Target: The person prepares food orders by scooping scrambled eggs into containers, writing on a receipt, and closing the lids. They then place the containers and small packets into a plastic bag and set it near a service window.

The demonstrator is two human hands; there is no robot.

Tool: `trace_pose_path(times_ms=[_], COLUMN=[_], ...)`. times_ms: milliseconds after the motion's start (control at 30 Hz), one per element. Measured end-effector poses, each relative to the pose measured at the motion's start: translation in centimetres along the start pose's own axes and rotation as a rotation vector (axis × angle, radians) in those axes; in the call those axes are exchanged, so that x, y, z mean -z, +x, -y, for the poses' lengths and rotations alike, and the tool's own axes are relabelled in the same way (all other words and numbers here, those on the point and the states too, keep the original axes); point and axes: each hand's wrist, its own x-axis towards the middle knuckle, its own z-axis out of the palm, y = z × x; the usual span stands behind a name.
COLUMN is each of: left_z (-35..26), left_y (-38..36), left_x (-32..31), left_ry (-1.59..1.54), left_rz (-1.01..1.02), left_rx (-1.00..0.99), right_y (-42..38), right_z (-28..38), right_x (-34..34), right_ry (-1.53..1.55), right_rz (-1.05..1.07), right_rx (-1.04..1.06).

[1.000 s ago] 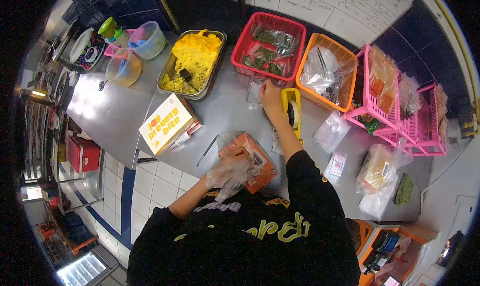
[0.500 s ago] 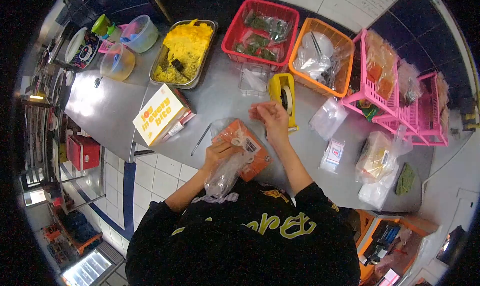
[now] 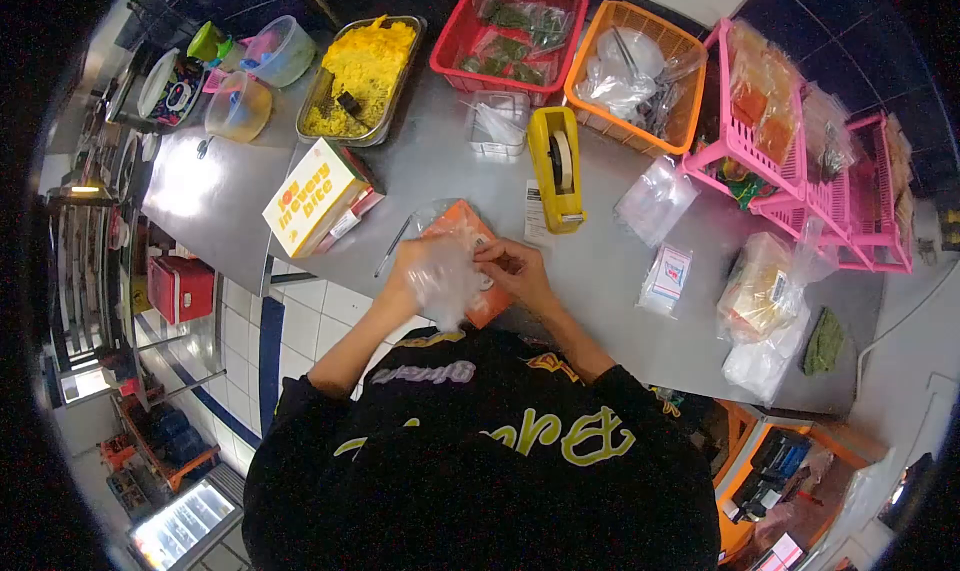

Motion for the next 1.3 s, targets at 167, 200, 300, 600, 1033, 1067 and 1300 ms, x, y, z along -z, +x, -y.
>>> trace_pose_path(times_ms=[167, 200, 300, 600, 1033, 1067, 1300], left_z=[0.7, 0.7, 0.6, 0.2, 7.3, 6.6, 3.2], left_y=[-0.1, 0.1, 0.5, 0.2, 1.0, 1.0, -0.3], left_x=[0.2, 0.1, 0.4, 0.3, -7.0, -6.5, -5.5], left_ry=[-0.076, -0.465, -0.813, -0.824, -0.717, -0.636, 0.004], left_rz=[-0.201, -0.155, -0.052, -0.045, -0.337, -0.354, -0.785], left_rx=[0.101, 0.272, 0.462, 0.477, 0.45, 0.355, -0.064], right_y=[-0.5, -0.5, 0.3, 0.7, -0.2, -0.3, -0.2], right_z=[0.5, 0.6, 0.4, -0.4, 0.4, -0.6, -3.9], right_x=[-0.8, -1.1, -1.5, -1.8, -2.3, -2.1, -1.6], right_ry=[-0.159, -0.164, -0.221, -0.214, -0.803, -0.745, -0.422], right_rz=[0.011, 0.001, -0.027, -0.068, -0.018, -0.094, -0.445], right_rx=[0.23, 0.231, 0.256, 0.281, 0.625, 0.56, 0.249])
